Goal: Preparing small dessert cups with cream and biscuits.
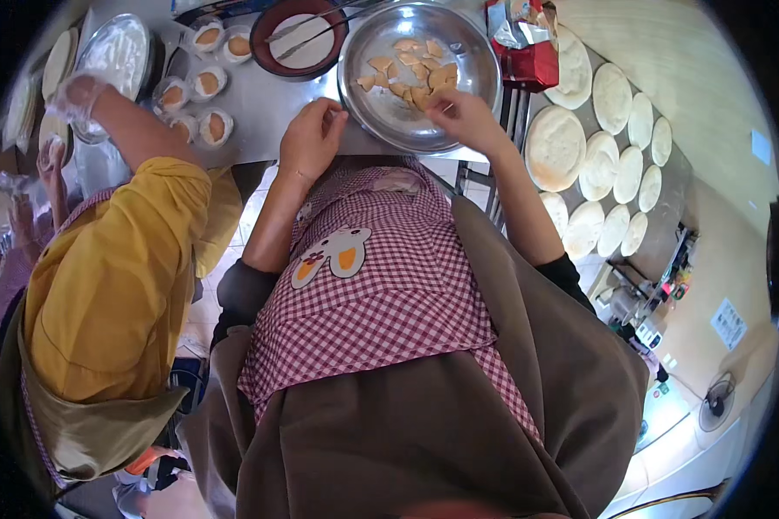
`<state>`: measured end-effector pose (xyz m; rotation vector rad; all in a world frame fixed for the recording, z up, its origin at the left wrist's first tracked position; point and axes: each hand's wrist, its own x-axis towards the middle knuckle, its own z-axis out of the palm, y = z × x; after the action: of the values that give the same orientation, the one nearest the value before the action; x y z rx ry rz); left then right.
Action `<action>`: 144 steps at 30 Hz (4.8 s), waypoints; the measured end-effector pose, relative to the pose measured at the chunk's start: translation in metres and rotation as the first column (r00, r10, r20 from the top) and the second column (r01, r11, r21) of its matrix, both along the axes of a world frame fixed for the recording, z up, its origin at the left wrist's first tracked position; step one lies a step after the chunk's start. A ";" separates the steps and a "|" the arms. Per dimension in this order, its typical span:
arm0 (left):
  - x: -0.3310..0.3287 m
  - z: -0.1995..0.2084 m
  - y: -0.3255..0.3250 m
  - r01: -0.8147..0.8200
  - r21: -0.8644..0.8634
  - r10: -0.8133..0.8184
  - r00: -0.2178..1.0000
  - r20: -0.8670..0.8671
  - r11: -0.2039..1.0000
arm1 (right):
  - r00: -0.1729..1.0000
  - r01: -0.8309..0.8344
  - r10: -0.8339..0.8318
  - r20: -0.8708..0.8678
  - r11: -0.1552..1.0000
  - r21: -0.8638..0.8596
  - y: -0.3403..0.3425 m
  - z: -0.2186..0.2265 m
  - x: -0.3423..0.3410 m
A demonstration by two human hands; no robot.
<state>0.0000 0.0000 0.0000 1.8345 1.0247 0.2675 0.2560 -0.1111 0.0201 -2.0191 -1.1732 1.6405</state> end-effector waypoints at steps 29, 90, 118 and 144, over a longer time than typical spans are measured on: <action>0.060 -0.012 -0.009 -0.071 -0.304 0.150 0.958 0.244 0.950 | 0.715 0.662 -0.582 -0.387 0.742 0.104 0.002 -0.033 -0.022; 0.072 -0.010 -0.007 -0.256 -0.535 0.449 0.853 0.267 0.805 | 0.756 0.282 -0.524 0.392 0.801 0.528 0.014 -0.053 0.021; 0.065 -0.006 -0.002 -0.229 -0.421 0.361 0.894 0.265 0.878 | 0.598 -0.528 0.071 0.798 0.785 0.325 0.010 -0.053 -0.006; 0.062 -0.007 -0.001 -0.244 -0.426 0.395 0.863 0.314 0.871 | 0.640 -0.404 0.006 0.768 0.853 0.330 0.007 -0.066 -0.008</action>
<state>0.0624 -0.0008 -0.0075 1.1910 1.0133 0.5809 0.2480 -0.1043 -0.0462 -2.2945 -1.9168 0.3876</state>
